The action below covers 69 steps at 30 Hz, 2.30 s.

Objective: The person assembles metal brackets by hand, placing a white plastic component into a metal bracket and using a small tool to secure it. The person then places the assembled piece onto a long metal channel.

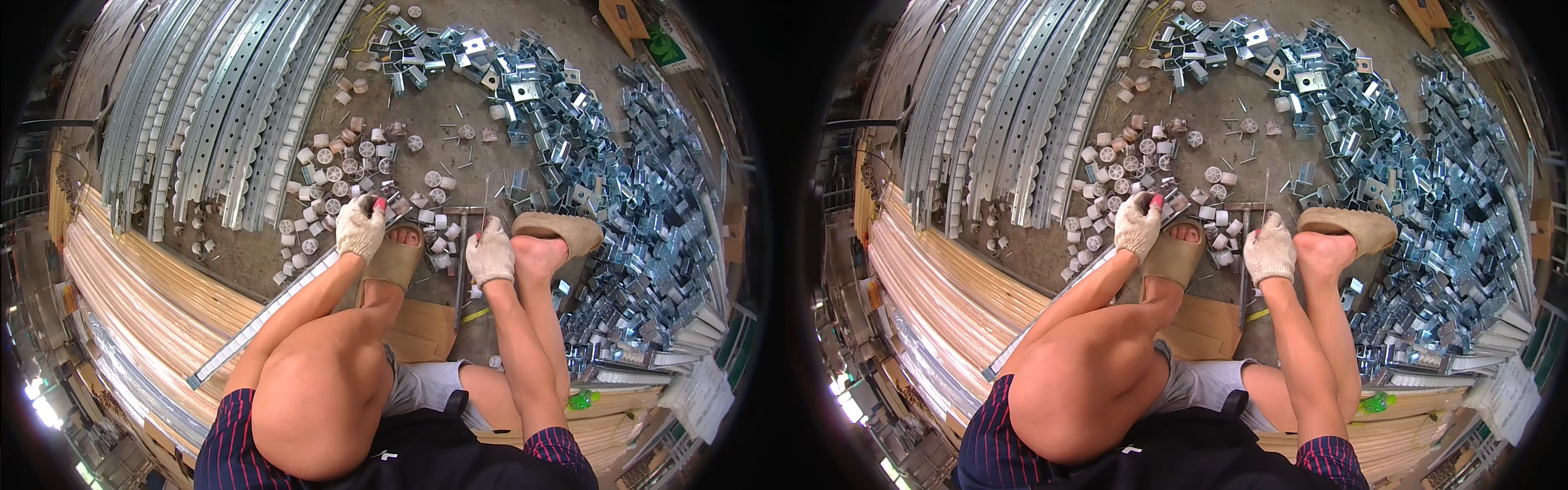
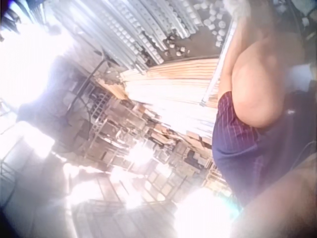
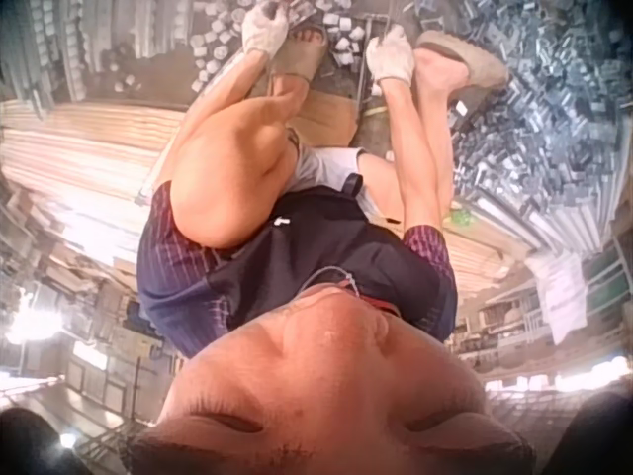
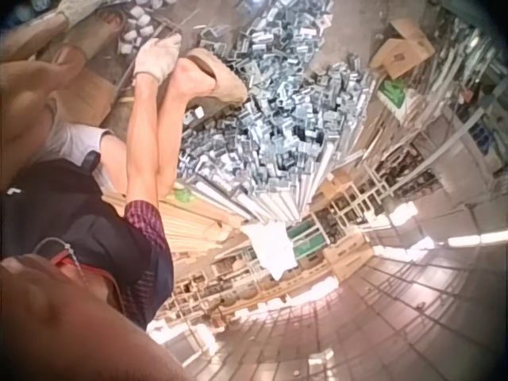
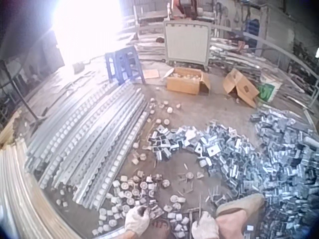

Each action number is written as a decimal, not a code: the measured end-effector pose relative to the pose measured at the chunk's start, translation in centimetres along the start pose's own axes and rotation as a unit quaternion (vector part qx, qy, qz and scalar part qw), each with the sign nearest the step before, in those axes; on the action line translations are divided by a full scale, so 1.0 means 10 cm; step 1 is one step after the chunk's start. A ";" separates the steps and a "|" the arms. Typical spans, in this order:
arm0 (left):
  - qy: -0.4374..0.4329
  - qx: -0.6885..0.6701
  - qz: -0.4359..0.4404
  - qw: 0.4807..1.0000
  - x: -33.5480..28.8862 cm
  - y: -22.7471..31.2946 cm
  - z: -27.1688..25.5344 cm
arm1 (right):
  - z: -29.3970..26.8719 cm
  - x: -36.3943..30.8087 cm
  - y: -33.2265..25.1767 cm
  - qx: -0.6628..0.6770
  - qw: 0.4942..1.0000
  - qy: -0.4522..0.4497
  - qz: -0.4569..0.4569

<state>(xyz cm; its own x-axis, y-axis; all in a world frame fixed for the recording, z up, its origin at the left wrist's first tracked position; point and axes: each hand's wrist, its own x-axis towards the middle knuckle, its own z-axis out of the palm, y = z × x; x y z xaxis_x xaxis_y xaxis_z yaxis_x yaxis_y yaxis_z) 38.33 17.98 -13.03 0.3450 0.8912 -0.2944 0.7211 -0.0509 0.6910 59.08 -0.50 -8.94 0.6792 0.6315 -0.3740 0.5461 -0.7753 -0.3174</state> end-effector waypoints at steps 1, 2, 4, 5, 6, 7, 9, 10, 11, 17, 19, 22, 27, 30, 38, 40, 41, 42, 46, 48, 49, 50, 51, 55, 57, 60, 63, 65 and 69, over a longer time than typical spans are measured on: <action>-0.002 0.020 0.017 1.000 -0.04 0.08 0.01 | -0.08 -0.06 -0.02 0.046 0.999 0.007 0.006; -0.004 0.038 0.036 0.999 -0.11 0.24 -0.04 | 0.00 -0.09 0.06 0.086 0.993 0.061 -0.055; -0.007 0.076 0.055 0.996 -0.16 0.25 -0.07 | -0.12 -0.21 -0.03 0.279 0.958 -0.064 0.017; -0.021 0.058 0.041 0.997 -0.14 0.22 -0.08 | -0.23 -0.28 -0.17 0.370 0.919 -0.126 0.051; -0.035 0.039 0.027 0.998 -0.12 0.18 -0.09 | -0.24 -0.34 -0.22 0.395 0.906 -0.140 0.055; -0.051 0.019 0.017 0.998 -0.07 0.17 -0.06 | -0.18 -0.35 -0.18 0.404 0.907 -0.115 0.033; -0.077 -0.067 -0.009 0.995 -0.01 0.12 -0.01 | 0.01 -0.36 -0.09 0.422 0.904 -0.067 -0.010; -0.071 -0.060 0.000 0.996 -0.01 0.10 -0.02 | -0.07 -0.38 -0.17 0.459 0.878 -0.121 0.063; -0.065 -0.053 0.008 0.996 -0.01 0.09 -0.02 | -0.06 -0.38 -0.18 0.468 0.872 -0.130 0.069; 0.009 0.001 0.059 0.998 -0.01 0.04 -0.02 | -0.03 -0.48 -0.29 0.500 0.841 -0.186 0.088; -0.013 0.018 0.065 0.998 -0.02 0.06 -0.04 | -0.03 -0.55 -0.34 0.503 0.831 -0.219 0.088; -0.019 0.045 0.088 0.995 -0.13 0.22 -0.08 | -0.08 -0.64 -0.41 0.419 0.869 -0.255 0.063; -0.034 -0.114 0.008 0.993 -0.05 0.13 -0.06 | 0.03 -0.64 -0.38 0.349 0.905 -0.242 -0.013; -0.055 -0.078 0.011 0.995 -0.03 0.19 -0.07 | 0.14 -0.59 -0.29 0.276 0.938 -0.195 -0.074; -0.082 -0.109 0.119 0.983 -0.02 -0.09 -0.13 | 0.09 -0.75 -0.61 0.159 0.966 -0.152 -0.137; -0.083 -0.110 0.111 0.984 -0.05 -0.05 -0.14 | 0.11 -0.79 -0.60 0.180 0.964 -0.147 -0.127; -0.084 -0.111 0.107 0.984 -0.06 -0.01 -0.15 | 0.11 -0.80 -0.59 0.190 0.964 -0.143 -0.122; -0.087 -0.109 0.091 0.986 -0.06 0.03 -0.15 | 0.13 -0.79 -0.57 0.186 0.963 -0.143 -0.131; -0.088 -0.065 0.033 0.993 -0.03 0.14 -0.13 | 0.22 -0.78 -0.55 0.154 0.965 -0.154 -0.144; -0.089 -0.059 0.005 0.994 -0.02 0.18 -0.12 | 0.24 -0.80 -0.56 0.150 0.967 -0.154 -0.138; -0.094 -0.087 -0.017 0.992 0.01 0.13 -0.11 | 0.24 -0.82 -0.57 0.159 0.966 -0.150 -0.139; -0.098 -0.115 -0.039 0.988 0.06 0.08 -0.10 | 0.24 -0.83 -0.58 0.168 0.964 -0.147 -0.141; -0.103 -0.143 -0.061 0.982 0.08 0.03 -0.10 | 0.22 -0.84 -0.59 0.177 0.964 -0.143 -0.136; -0.043 -0.066 -0.030 0.996 0.07 0.06 -0.04 | 0.15 -0.86 -0.53 0.201 0.965 -0.121 -0.116; -0.026 -0.041 -0.007 0.999 0.08 0.03 -0.05 | 0.10 -0.85 -0.56 0.197 0.966 -0.108 -0.124; -0.056 -0.047 0.016 0.997 0.05 0.08 -0.12 | 0.14 -0.79 -0.52 0.139 0.975 -0.106 -0.137; -0.057 -0.048 0.107 0.992 -0.06 0.02 -0.18 | 0.11 -0.76 -0.54 0.117 0.978 -0.121 -0.122; -0.039 -0.018 0.182 0.982 -0.17 0.01 -0.28 | 0.09 -0.73 -0.59 0.098 0.979 -0.132 -0.120; -0.010 -0.015 0.129 0.991 -0.30 0.09 -0.26 | 0.06 -0.75 -0.57 0.070 0.978 -0.129 -0.149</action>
<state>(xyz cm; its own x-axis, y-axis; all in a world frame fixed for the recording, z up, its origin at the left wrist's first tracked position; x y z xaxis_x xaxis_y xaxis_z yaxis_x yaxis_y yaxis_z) 36.34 16.43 -9.80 0.5277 0.8413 -0.1174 0.5888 -0.2627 0.7644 50.60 -0.85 -4.83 0.3442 0.8253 -0.4477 0.6164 -0.5583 -0.5554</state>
